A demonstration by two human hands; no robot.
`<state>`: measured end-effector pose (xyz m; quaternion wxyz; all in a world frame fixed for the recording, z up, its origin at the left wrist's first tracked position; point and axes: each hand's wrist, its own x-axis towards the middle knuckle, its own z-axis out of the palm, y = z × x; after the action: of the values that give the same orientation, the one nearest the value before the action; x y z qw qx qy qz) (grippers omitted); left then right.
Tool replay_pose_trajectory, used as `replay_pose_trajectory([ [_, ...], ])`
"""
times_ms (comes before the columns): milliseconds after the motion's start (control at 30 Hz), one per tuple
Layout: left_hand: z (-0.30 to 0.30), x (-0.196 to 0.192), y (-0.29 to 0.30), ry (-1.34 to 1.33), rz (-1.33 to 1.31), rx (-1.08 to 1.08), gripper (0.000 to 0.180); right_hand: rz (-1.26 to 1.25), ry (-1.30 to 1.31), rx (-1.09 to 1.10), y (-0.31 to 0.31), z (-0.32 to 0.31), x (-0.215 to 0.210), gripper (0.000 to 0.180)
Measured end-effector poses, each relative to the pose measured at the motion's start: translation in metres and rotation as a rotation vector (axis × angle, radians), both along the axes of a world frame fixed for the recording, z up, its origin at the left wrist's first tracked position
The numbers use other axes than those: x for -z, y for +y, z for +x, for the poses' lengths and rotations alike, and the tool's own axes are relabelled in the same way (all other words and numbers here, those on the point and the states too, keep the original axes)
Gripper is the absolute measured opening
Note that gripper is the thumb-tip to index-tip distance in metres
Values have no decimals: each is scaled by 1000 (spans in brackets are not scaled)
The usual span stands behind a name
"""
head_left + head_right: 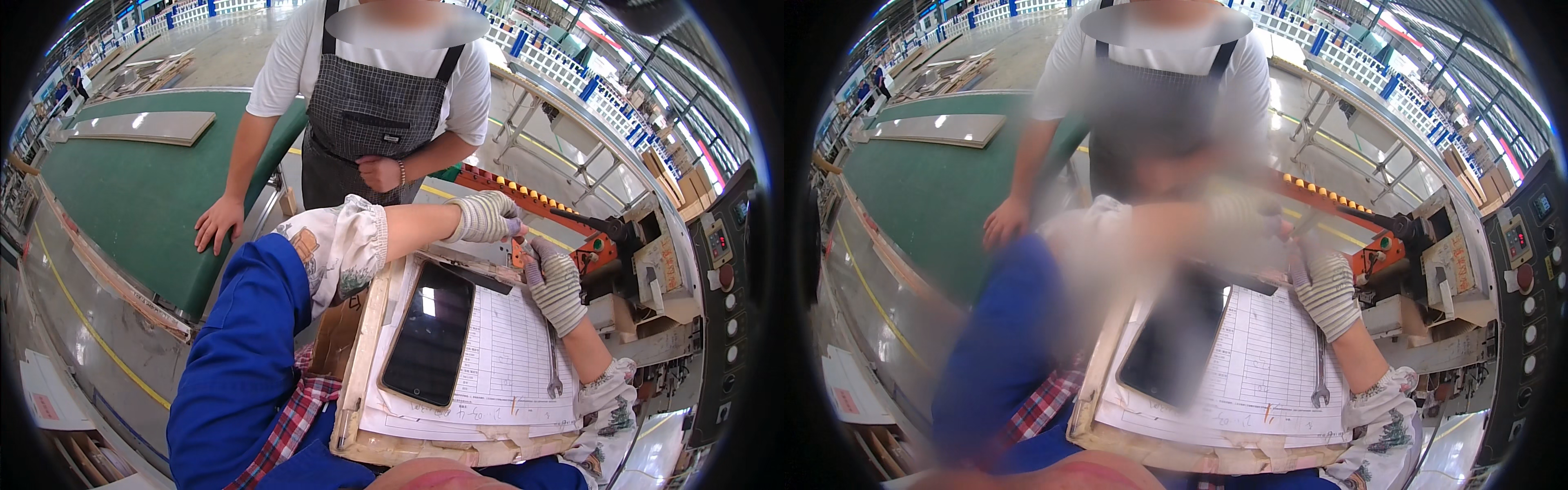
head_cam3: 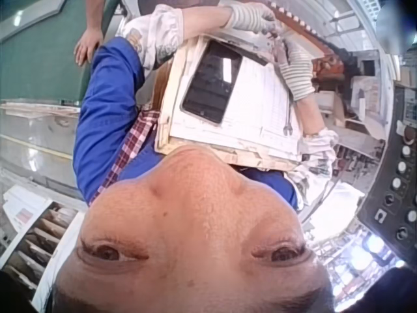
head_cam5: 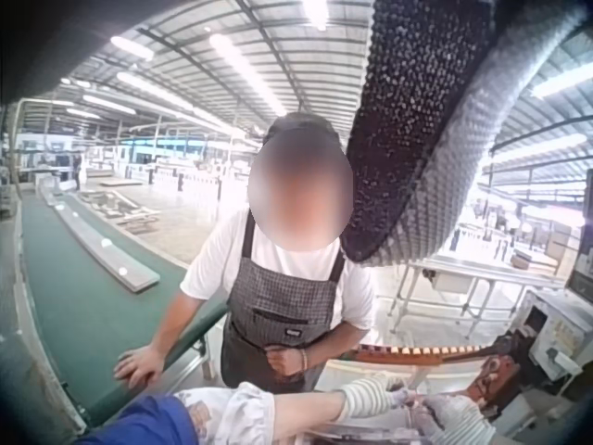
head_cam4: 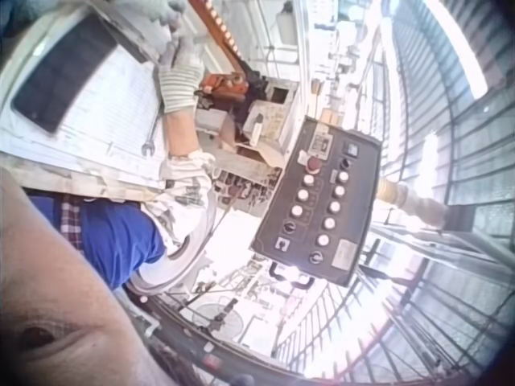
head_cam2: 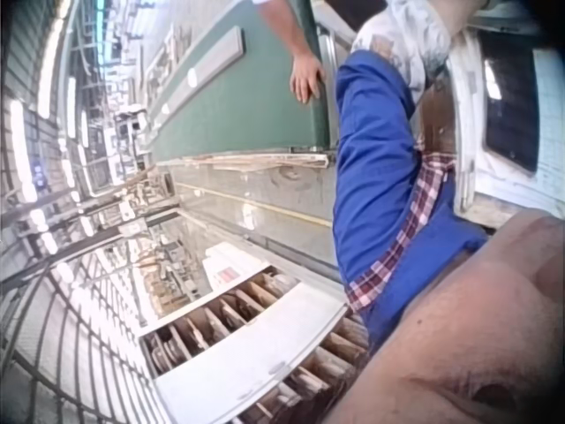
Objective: The person uses both hands to manipulate a small component over a clipboard with a smartphone and wrench. They repeatedly adjust and press the component, likely assembling or repairing a small electronic part.
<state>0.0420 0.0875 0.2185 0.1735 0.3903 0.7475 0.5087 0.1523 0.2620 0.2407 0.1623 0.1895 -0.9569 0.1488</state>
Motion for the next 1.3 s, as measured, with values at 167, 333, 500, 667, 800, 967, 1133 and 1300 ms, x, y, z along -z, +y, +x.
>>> replay_pose_trajectory([
  [167,10,0,-3,160,17,14,30,22,-18,-7,0,4,-4,19],
  [333,15,-3,-4,-10,91,-48,30,52,-6,-7,-1,3,-3,23],
  [500,19,-8,-4,-92,66,-111,33,63,31,-36,1,3,-3,26],
  [667,15,-25,-7,-134,-92,-14,38,73,15,-49,0,3,-5,28],
  [800,8,-15,-3,-62,-91,39,41,99,-23,-11,0,3,-4,28],
  [967,15,-8,-2,-10,27,-107,39,75,3,-25,2,2,-3,27],
  [1133,14,-9,-3,60,-20,-80,38,34,-54,42,0,2,-2,31],
  [1300,20,-11,-2,18,22,-83,39,-13,-82,56,-2,4,-7,31],
])
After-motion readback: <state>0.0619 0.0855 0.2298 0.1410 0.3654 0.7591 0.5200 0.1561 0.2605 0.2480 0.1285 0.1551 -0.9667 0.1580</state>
